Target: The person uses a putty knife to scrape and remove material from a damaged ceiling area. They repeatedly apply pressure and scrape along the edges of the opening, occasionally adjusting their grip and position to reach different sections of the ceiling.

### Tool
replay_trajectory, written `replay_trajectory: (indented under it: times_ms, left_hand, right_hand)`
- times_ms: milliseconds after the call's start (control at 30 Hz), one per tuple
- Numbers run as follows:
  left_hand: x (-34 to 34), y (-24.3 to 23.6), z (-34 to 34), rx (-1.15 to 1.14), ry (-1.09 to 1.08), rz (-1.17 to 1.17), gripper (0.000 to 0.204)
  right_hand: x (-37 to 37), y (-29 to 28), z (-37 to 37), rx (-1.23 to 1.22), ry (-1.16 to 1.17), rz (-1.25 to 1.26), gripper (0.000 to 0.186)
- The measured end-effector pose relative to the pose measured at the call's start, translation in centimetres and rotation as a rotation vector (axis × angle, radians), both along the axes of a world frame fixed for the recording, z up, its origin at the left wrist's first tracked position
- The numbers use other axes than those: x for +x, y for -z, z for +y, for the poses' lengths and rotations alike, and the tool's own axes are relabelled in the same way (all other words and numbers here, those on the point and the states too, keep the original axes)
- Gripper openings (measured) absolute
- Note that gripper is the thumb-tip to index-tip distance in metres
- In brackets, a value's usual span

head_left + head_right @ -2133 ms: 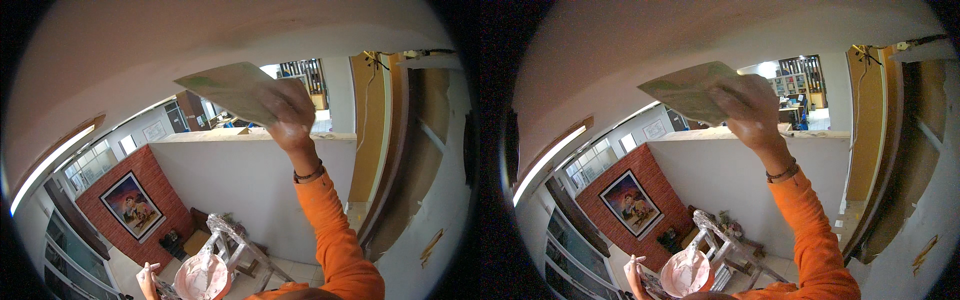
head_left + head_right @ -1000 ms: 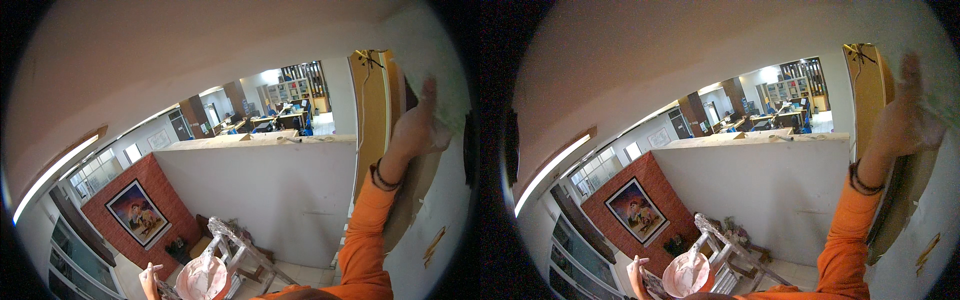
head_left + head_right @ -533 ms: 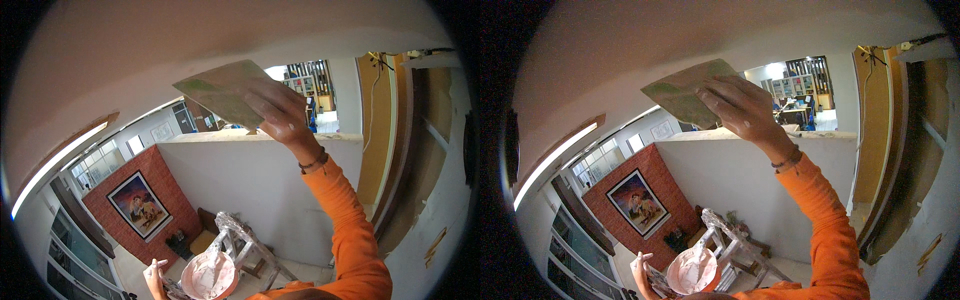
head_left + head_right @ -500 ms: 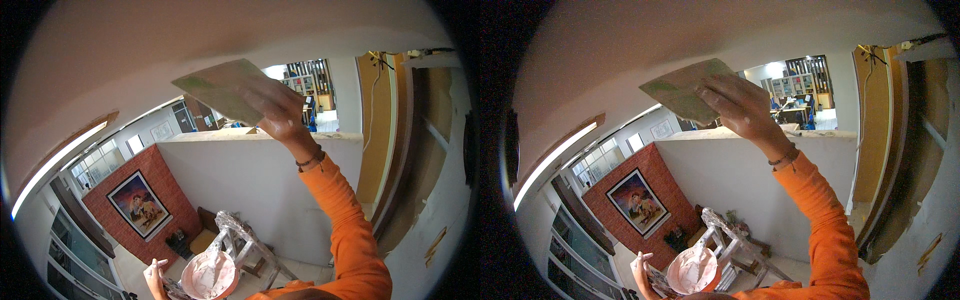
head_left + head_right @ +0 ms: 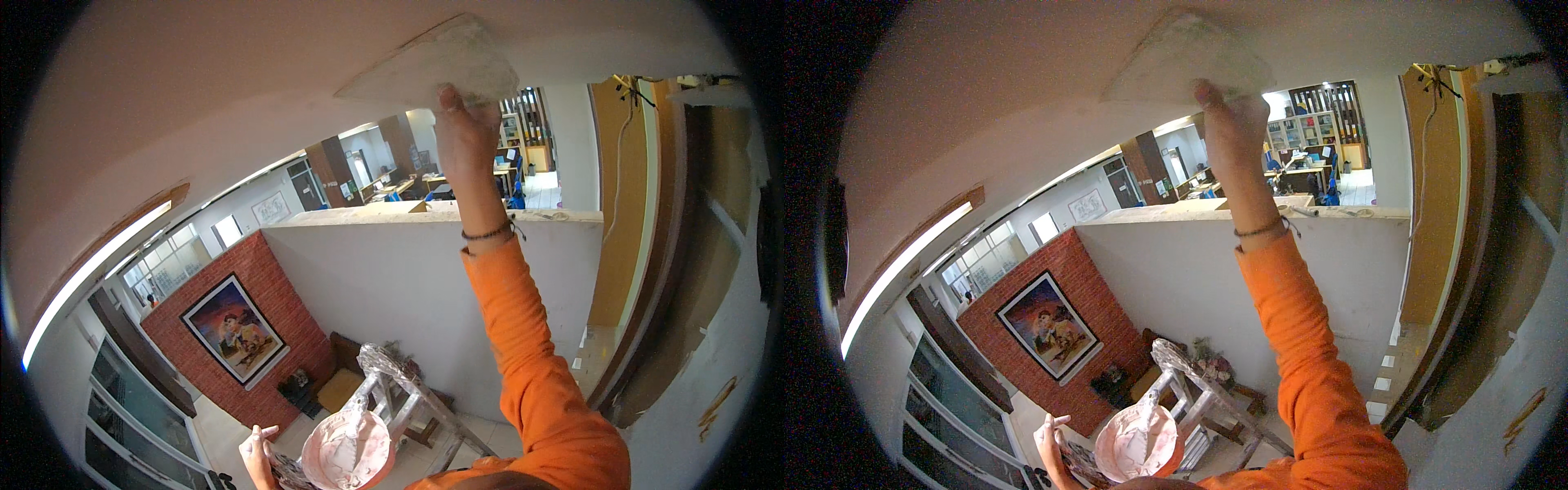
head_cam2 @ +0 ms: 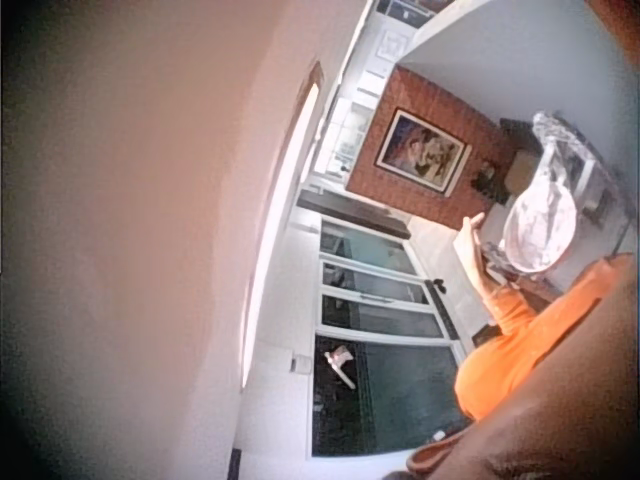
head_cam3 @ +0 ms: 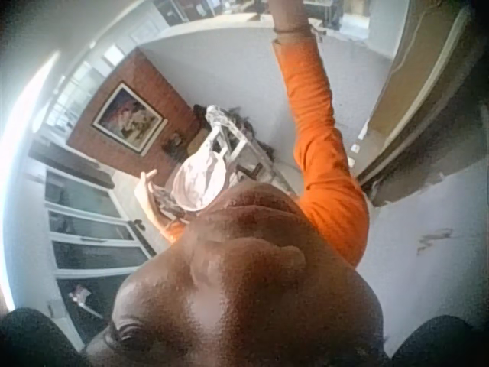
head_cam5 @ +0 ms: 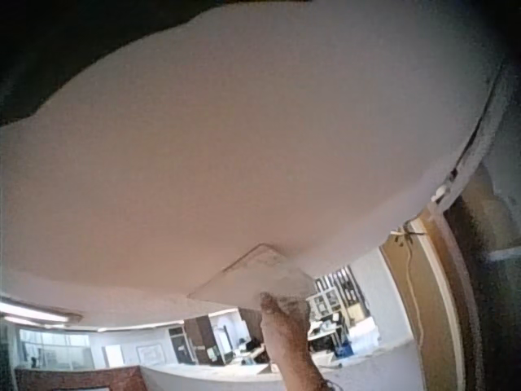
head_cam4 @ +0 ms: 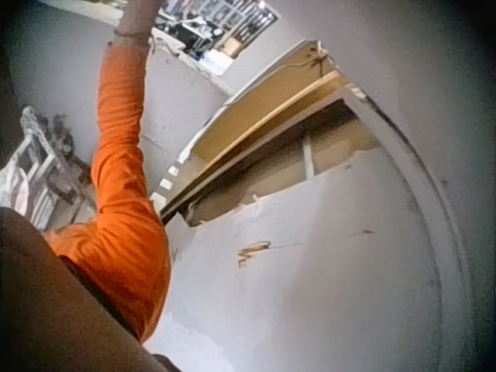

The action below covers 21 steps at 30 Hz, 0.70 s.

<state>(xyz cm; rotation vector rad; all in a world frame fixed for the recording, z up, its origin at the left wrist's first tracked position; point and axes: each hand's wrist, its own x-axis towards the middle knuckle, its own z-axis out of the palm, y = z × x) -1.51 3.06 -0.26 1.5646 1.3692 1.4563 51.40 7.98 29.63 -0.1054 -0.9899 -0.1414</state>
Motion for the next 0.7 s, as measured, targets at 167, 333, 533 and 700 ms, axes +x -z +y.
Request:
replay_trajectory:
  times_ms: [167, 333, 533, 700]
  left_hand:
    - [0.5, 0.1, 0.3, 0.037, 0.036, -0.057, 0.050]
    - [0.4, 0.2, 0.1, 0.007, 0.010, -0.083, 0.050]
    - [0.2, 0.2, 0.3, -0.001, 0.010, -0.062, 0.051]
    - [0.7, -1.5, -0.3, -0.245, -0.061, -0.038, 0.046]
  right_hand:
    - [4.2, 0.3, 2.2, 0.228, -0.130, 0.247, 0.054]
    - [2.8, 5.0, 1.7, 0.145, 0.119, 0.463, 0.047]
    - [-1.8, 4.5, -1.5, 0.292, 0.857, -0.246, 0.036]
    - [-3.8, 1.9, -2.4, 0.294, 1.004, -0.345, 0.040]
